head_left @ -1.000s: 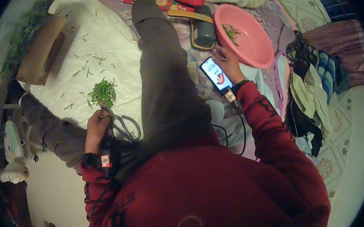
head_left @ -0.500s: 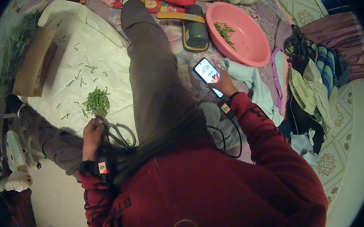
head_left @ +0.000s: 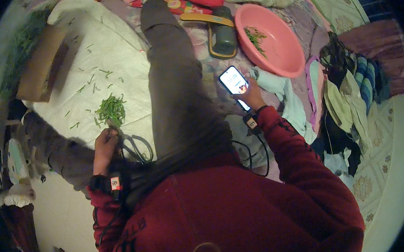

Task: The person sits on the floor and uses scissors to trim the ends of green vegetables, placing the trimmed pieces into a pink basin. They occasionally pause to handle a phone and a plastic bag before resuming trimming.

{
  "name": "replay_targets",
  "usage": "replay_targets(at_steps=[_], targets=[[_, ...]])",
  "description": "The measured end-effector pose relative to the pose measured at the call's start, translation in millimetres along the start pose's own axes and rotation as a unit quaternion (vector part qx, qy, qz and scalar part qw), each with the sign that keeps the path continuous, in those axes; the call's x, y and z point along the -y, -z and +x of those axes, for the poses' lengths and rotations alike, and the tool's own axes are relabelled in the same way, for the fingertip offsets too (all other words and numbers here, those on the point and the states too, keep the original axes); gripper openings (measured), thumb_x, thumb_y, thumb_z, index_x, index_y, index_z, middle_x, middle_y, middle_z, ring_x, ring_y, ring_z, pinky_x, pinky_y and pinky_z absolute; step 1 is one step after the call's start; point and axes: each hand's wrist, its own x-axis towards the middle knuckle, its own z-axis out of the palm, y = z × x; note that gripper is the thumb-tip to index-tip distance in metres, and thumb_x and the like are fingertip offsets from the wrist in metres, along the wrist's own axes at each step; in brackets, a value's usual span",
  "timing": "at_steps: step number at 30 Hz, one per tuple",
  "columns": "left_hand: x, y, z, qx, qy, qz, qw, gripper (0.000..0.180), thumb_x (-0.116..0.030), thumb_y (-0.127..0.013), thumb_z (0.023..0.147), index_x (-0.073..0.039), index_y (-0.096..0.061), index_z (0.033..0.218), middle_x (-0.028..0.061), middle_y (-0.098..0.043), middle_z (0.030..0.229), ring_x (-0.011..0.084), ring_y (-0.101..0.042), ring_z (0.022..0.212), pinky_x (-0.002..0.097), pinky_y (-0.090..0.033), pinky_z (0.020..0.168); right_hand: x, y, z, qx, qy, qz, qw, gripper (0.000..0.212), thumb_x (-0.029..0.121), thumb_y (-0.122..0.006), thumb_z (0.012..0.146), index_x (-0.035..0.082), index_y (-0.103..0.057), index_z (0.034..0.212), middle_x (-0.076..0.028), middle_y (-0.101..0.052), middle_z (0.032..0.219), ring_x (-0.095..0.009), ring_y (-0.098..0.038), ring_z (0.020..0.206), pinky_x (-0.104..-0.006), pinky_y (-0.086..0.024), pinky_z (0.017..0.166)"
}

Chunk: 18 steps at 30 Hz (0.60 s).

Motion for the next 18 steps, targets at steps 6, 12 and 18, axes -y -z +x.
replay_targets(at_steps=[6, 12, 18], targets=[[14, 1, 7, -0.049, -0.061, 0.071, 0.994, 0.011, -0.008, -0.052, 0.081, -0.003, -0.052, 0.091, 0.0019, -0.054, 0.067, 0.0095, -0.050, 0.054, 0.0246, -0.041, 0.049, 0, -1, -1, 0.014, 0.081, -0.003, 0.997, 0.062, 0.019, -0.079, 0.051, -0.001, -0.052, 0.103, -0.015, -0.056, 0.095, -0.027, -0.055, 0.088, -0.0365, -0.044, 0.077], [9, -2, 5, -0.046, -0.016, 0.003, 0.999, 0.014, -0.008, -0.052, 0.076, -0.001, -0.050, 0.087, 0.0078, -0.054, 0.060, 0.0149, -0.052, 0.045, 0.0292, -0.041, 0.042, 25, 14, 29, 0.023, 0.094, -0.008, 0.995, 0.061, 0.021, -0.074, 0.062, -0.004, -0.048, 0.111, -0.020, -0.056, 0.101, -0.029, -0.055, 0.093, -0.0360, -0.043, 0.081], [10, -1, 7, -0.097, -0.062, 0.134, 0.984, 0.030, -0.013, -0.061, 0.069, 0.002, -0.050, 0.092, 0.0149, -0.059, 0.072, 0.0248, -0.060, 0.061, 0.0339, -0.047, 0.055, 153, 22, 96, -0.023, 0.256, 0.098, 0.962, 0.055, 0.019, -0.069, 0.069, 0.003, -0.047, 0.117, -0.016, -0.056, 0.103, -0.025, -0.057, 0.093, -0.0324, -0.045, 0.078]])
